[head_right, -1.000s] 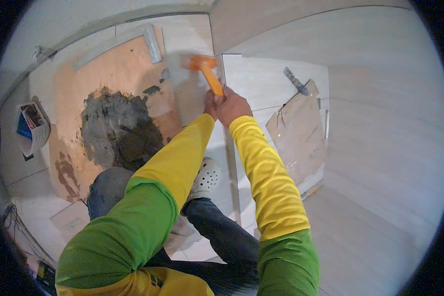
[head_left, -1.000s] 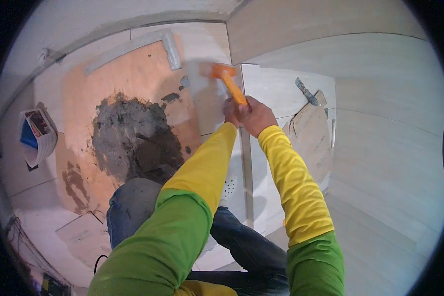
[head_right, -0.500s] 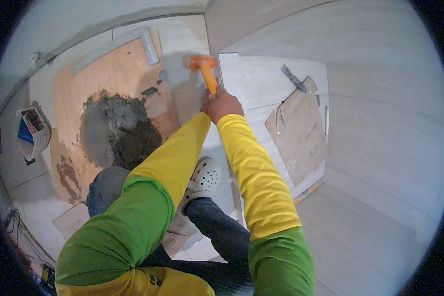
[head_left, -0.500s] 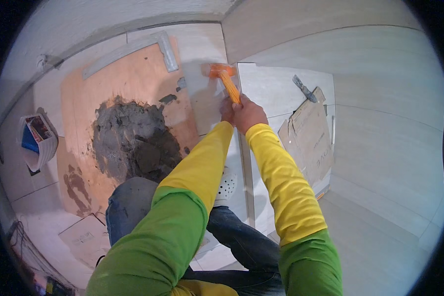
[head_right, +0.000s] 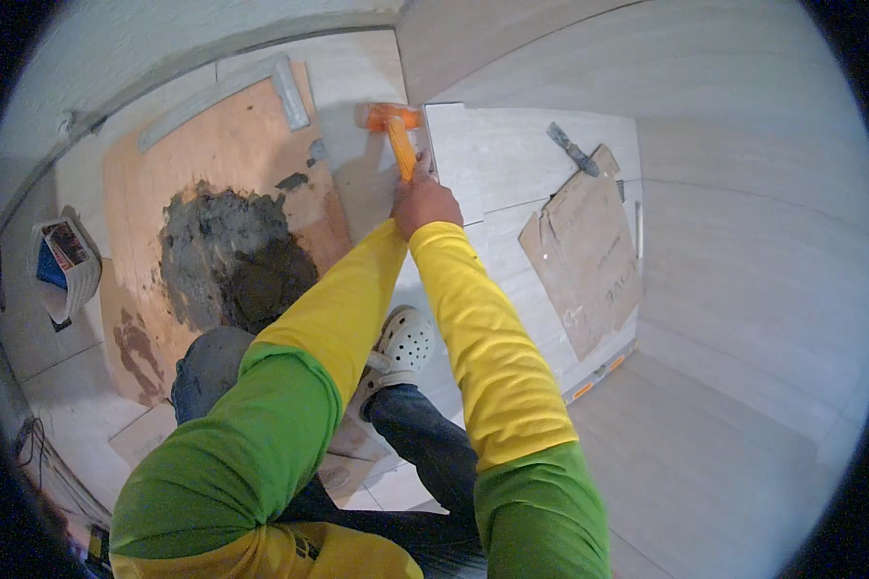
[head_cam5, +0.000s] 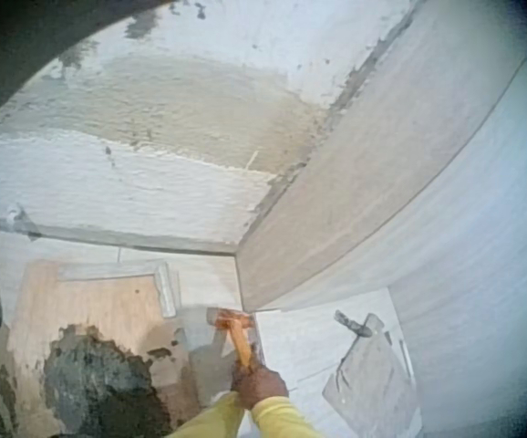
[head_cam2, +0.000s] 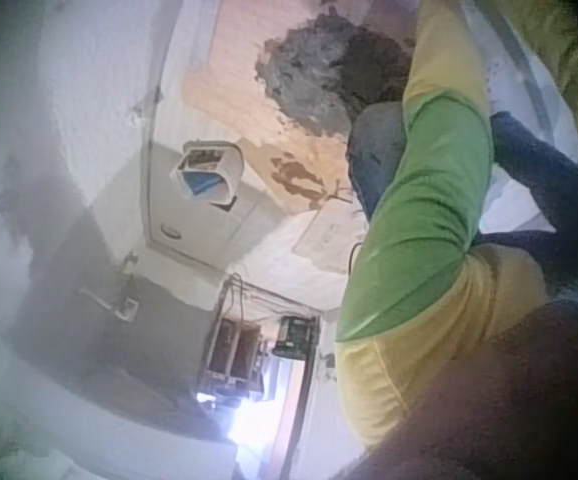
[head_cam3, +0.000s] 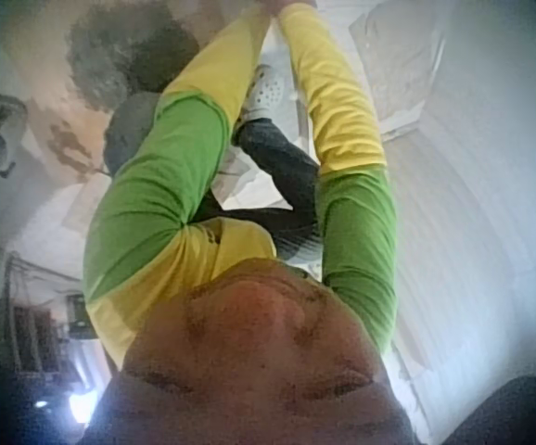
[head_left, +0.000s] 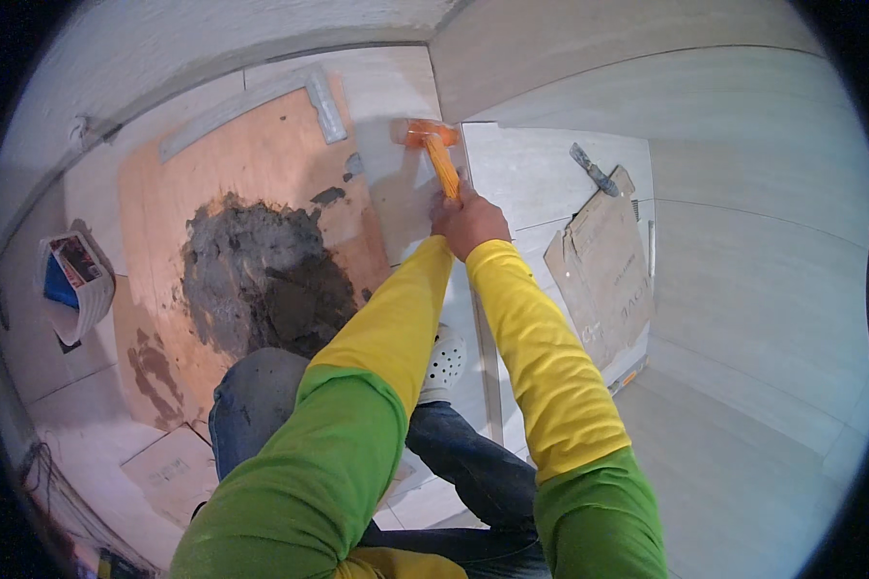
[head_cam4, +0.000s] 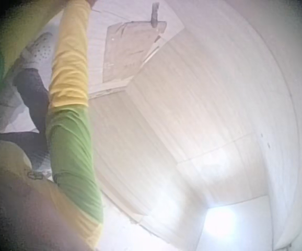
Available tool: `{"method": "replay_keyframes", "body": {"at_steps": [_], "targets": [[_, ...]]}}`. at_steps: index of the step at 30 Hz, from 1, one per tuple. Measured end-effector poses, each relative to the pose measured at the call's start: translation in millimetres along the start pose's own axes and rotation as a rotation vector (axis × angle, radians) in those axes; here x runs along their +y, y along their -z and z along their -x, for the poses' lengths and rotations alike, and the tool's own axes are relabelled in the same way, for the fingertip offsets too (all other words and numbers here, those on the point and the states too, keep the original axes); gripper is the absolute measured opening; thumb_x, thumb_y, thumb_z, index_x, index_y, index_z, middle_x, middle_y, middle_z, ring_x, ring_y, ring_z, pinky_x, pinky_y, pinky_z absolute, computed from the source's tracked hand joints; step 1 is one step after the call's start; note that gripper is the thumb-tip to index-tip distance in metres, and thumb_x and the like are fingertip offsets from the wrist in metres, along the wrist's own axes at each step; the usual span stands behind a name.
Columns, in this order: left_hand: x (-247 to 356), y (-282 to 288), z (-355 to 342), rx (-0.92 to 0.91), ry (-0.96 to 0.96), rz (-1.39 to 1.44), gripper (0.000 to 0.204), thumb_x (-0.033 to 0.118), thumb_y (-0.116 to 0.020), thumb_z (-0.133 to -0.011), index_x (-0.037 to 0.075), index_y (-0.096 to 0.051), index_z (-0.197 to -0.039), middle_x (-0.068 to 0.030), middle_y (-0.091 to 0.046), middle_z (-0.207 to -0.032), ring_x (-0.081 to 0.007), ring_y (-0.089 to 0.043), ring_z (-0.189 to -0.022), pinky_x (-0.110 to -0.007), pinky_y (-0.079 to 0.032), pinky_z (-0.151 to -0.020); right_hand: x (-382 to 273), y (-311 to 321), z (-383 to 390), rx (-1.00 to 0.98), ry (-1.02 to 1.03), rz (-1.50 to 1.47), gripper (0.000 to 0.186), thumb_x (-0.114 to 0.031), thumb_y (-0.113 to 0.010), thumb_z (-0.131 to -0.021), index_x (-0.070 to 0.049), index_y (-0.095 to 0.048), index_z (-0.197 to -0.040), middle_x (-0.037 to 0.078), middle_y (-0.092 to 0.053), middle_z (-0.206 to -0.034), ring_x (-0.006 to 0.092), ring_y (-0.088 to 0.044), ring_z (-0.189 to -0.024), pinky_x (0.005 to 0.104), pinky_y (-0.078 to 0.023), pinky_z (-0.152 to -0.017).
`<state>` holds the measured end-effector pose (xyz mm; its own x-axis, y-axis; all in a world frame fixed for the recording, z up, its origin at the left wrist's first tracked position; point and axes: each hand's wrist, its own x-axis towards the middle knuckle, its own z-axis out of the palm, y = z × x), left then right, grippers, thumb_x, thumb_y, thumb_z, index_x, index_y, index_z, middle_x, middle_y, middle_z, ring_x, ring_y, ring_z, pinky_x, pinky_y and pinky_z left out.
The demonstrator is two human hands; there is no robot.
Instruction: The person cuts a tile piece using an angle grinder, applies mortar to it with a trowel, and installs the tile piece onto the floor before tapping it into place with a mallet.
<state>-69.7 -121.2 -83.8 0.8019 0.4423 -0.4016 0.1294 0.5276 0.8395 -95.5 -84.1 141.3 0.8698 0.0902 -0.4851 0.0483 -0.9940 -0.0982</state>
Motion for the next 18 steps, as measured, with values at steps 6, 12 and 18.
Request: {"method": "replay_keyframes", "body": {"at_steps": [6,12,18], "targets": [[2,2,0,-0.004,0.021,0.020,0.042,0.040,-0.053,-0.091,0.008,-0.056,-0.117,-0.0169,-0.064,-0.103,-0.0348,-0.061,-0.097,-0.043,-0.048,-0.081,-2,-1,5,0.026,0.044,0.002,0.053,-0.035,-0.050,-0.091,-0.015,-0.045,-0.140,0.025,-0.065,-0.108,0.0411,-0.062,-0.101,0.0464,-0.049,-0.090],[7,5,-2,-0.007,0.027,0.038,0.041,0.039,-0.053,-0.091,0.008,-0.056,-0.118,-0.0173,-0.064,-0.104,-0.0353,-0.061,-0.098,-0.043,-0.048,-0.082,-1,-3,6,0.026,0.046,0.029,0.054,-0.035,-0.050,-0.091,-0.014,-0.045,-0.140,0.025,-0.064,-0.109,0.0410,-0.062,-0.102,0.0464,-0.049,-0.090],[6,6,-2,-0.014,0.035,0.047,0.041,0.038,-0.054,-0.091,0.007,-0.055,-0.118,-0.0178,-0.064,-0.104,-0.0358,-0.061,-0.098,-0.044,-0.048,-0.082,-1,-5,15,0.006,0.023,-0.037,0.052,-0.033,-0.049,-0.092,-0.012,-0.046,-0.138,0.026,-0.064,-0.109,0.0416,-0.061,-0.103,0.0470,-0.048,-0.090]]}}
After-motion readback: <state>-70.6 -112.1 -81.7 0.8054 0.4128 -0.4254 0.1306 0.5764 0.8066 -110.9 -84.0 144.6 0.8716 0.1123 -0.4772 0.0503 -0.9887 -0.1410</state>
